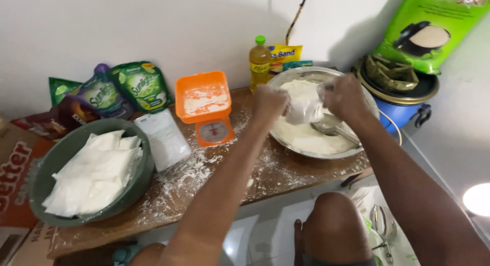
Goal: Measuring flour on a scale and putting it into small plastic bags.
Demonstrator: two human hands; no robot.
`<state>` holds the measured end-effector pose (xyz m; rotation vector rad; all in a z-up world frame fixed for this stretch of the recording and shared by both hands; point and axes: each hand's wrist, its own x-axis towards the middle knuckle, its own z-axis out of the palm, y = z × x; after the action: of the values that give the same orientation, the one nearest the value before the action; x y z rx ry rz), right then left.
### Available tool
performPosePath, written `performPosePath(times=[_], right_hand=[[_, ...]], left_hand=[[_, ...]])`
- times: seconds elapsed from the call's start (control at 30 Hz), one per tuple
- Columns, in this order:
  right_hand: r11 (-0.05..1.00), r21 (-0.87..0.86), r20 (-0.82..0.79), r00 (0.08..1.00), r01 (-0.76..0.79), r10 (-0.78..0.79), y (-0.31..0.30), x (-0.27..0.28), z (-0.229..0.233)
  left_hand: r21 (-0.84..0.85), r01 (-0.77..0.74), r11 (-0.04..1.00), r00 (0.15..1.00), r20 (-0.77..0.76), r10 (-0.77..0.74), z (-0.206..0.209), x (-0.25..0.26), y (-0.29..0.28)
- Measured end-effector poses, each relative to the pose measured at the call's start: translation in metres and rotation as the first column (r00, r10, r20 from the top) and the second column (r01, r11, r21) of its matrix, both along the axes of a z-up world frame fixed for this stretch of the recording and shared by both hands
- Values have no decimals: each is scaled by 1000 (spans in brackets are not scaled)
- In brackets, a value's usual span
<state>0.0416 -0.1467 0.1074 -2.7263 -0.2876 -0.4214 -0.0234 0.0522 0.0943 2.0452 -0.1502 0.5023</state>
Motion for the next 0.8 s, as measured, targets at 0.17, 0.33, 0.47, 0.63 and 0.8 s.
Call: performPosePath(times=[0.17,0.33,0.47,0.63,0.8], right_hand=[[937,-73,259,901,-342,349,65,21,55],[868,426,-43,952,-257,303,166,29,78],[819,535,-139,935,-206,326,228,13,83],[728,678,-239,906,-101,348,274,39,48],[830,533,-221,920,-163,323,274,22,40]], left_hand=[[233,-265,935,957,186,225,44,30,75],[-485,-235,842,971,-163,177,99,28,160],[-528,-332,781,943,-204,263,72,37,220],[-938,-246,246,964,-262,-35,1,81,285],[-592,-510,624,857,-414,307,57,15,234]])
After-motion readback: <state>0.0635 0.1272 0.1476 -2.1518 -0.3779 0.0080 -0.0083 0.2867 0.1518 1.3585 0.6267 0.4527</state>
